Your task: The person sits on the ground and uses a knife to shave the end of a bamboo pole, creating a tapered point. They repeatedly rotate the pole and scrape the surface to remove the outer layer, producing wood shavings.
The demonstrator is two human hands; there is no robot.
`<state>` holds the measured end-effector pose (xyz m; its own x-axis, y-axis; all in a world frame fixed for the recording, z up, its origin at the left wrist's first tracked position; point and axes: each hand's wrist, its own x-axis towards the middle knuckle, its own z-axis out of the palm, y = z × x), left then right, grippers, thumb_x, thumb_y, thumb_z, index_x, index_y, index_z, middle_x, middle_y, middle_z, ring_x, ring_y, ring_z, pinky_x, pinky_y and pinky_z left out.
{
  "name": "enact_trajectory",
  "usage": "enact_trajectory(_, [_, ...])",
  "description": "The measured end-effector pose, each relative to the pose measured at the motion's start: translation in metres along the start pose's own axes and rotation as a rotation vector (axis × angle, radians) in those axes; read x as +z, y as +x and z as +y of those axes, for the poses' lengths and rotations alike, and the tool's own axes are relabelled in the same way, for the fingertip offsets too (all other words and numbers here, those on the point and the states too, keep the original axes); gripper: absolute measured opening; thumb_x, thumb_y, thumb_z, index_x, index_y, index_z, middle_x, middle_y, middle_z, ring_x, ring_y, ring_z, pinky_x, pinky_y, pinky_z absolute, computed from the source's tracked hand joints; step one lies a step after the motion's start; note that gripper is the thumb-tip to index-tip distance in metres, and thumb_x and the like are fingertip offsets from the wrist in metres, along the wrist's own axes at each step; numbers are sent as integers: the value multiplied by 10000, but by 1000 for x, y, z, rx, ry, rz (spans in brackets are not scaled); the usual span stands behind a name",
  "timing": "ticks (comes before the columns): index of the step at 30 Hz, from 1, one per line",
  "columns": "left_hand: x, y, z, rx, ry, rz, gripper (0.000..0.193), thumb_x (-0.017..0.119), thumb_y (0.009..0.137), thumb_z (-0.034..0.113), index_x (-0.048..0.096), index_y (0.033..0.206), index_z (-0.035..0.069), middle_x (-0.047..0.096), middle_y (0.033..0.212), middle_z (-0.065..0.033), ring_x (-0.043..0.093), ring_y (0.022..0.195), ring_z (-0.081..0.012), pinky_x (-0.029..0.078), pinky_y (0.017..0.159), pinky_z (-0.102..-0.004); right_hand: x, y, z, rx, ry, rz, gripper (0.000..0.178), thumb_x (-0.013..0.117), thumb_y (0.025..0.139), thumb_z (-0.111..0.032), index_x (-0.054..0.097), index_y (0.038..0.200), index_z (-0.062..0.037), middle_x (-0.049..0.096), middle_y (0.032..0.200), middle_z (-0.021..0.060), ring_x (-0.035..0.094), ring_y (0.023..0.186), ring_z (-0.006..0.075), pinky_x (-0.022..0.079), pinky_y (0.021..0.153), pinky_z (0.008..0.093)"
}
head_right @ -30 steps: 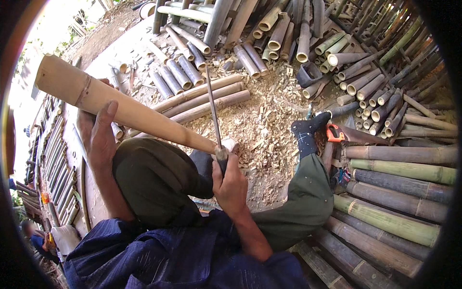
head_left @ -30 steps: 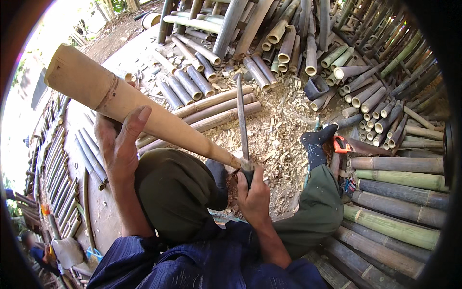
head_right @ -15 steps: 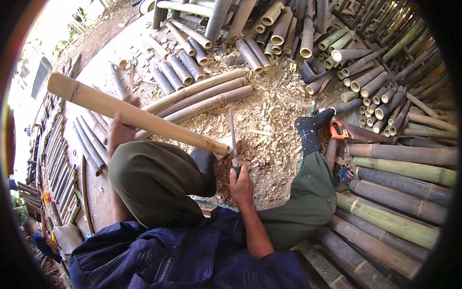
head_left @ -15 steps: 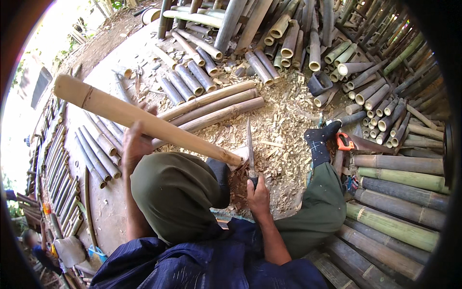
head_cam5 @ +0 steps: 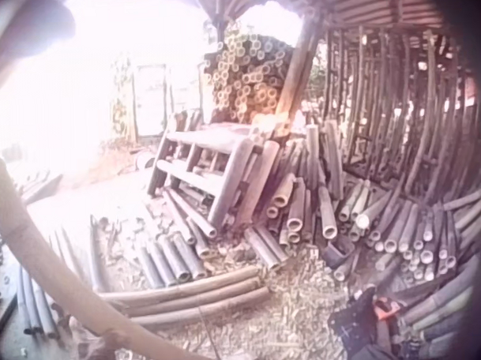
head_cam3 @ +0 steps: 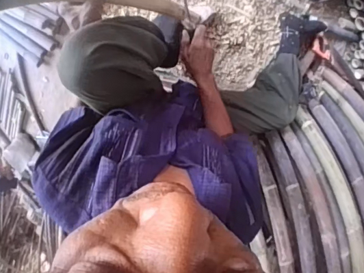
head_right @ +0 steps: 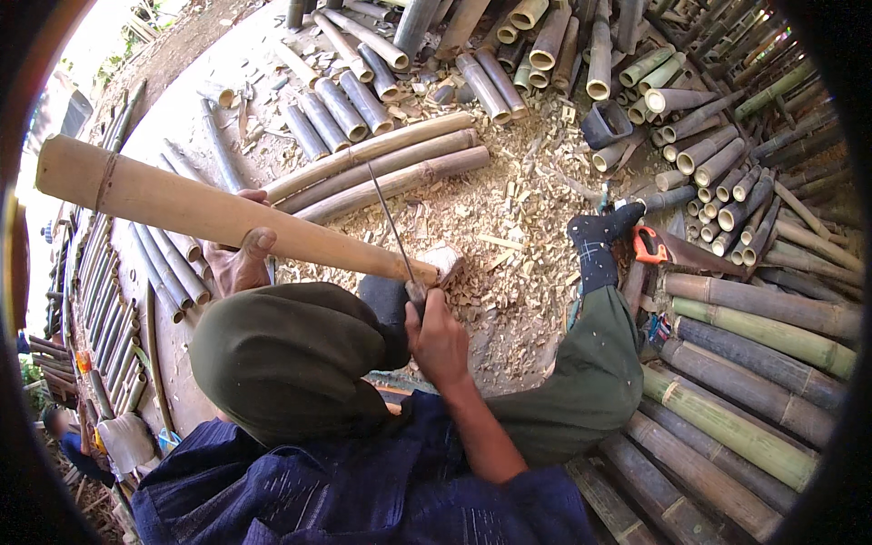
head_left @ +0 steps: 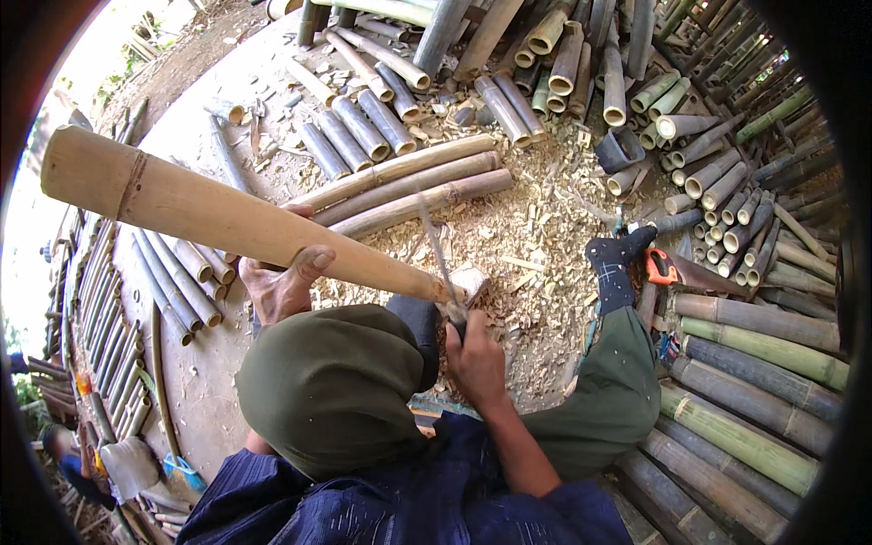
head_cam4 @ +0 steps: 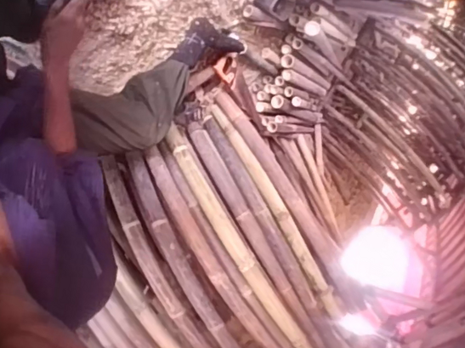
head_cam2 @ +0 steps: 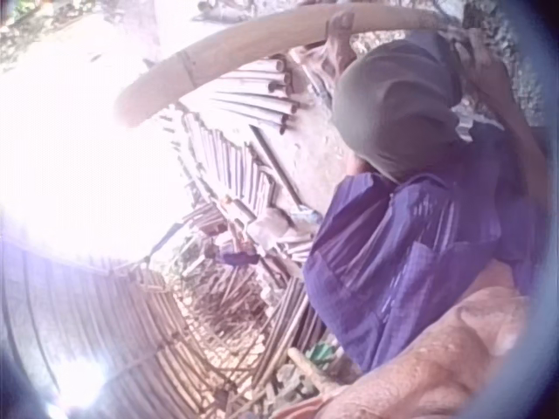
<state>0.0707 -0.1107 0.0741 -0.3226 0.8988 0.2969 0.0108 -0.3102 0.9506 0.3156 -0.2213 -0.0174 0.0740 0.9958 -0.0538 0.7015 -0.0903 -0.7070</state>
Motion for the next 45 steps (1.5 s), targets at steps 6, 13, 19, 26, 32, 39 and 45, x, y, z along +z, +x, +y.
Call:
enact_trajectory(6, [1, 4, -3, -53, -2, 11, 663, 939, 731, 291, 658, 1227, -47, 672, 1057, -104, 648, 991, -220, 540, 919, -370, 16, 2, 70, 324, -81, -162, 382, 553, 1036, -382, 485, 1112, -14, 686, 896, 326, 657, 870, 558, 496, 751, 656])
enact_trajectory(13, [-21, 38, -45, -277, -303, 481, 383, 866, 870, 205, 635, 1103, 7, 664, 867, -76, 671, 743, -210, 590, 691, -381, 15, -10, 78, 211, 126, 41, 352, 607, 1028, -359, 500, 1081, -27, 659, 799, 309, 646, 799, 547, 488, 655, 613])
enact_trajectory(19, [-32, 49, -62, -215, -126, 579, 321, 892, 837, 154, 675, 1005, -11, 665, 845, -87, 661, 685, -198, 591, 618, -361, -9, 10, 20, 80, 164, 75, 292, 623, 1032, -285, 536, 1070, -8, 650, 823, 276, 656, 754, 510, 480, 639, 565])
enact_trajectory(26, [-17, 45, -72, -193, -158, 534, 330, 869, 853, 117, 670, 1067, -33, 668, 882, -82, 668, 736, -196, 605, 678, -361, 29, 25, 84, 240, -112, -126, 319, 584, 1037, -347, 518, 1065, -37, 703, 845, 292, 697, 804, 499, 529, 646, 583])
enact_trajectory(32, [-36, 39, -51, -217, -212, 291, 352, 770, 920, 106, 594, 1205, -1, 674, 909, -104, 692, 850, -229, 598, 782, -403, -24, 24, 11, 84, 165, 28, 303, 604, 1034, -318, 511, 1054, -30, 686, 822, 278, 686, 759, 494, 519, 617, 556])
enact_trajectory(39, [-27, 37, -44, -247, -304, 232, 317, 775, 935, 171, 612, 1164, 23, 657, 942, -86, 674, 888, -212, 571, 823, -380, 41, 15, 93, 212, -14, -79, 366, 617, 1020, -356, 522, 1078, -7, 673, 818, 295, 668, 761, 515, 505, 661, 602])
enact_trajectory(45, [-41, 41, -46, -171, -278, 357, 346, 815, 901, 132, 602, 1151, 23, 649, 947, -67, 673, 862, -184, 597, 915, -375, -19, 22, 18, 25, 172, 107, 303, 617, 1042, -302, 513, 1080, -20, 656, 752, 209, 673, 644, 434, 492, 549, 472])
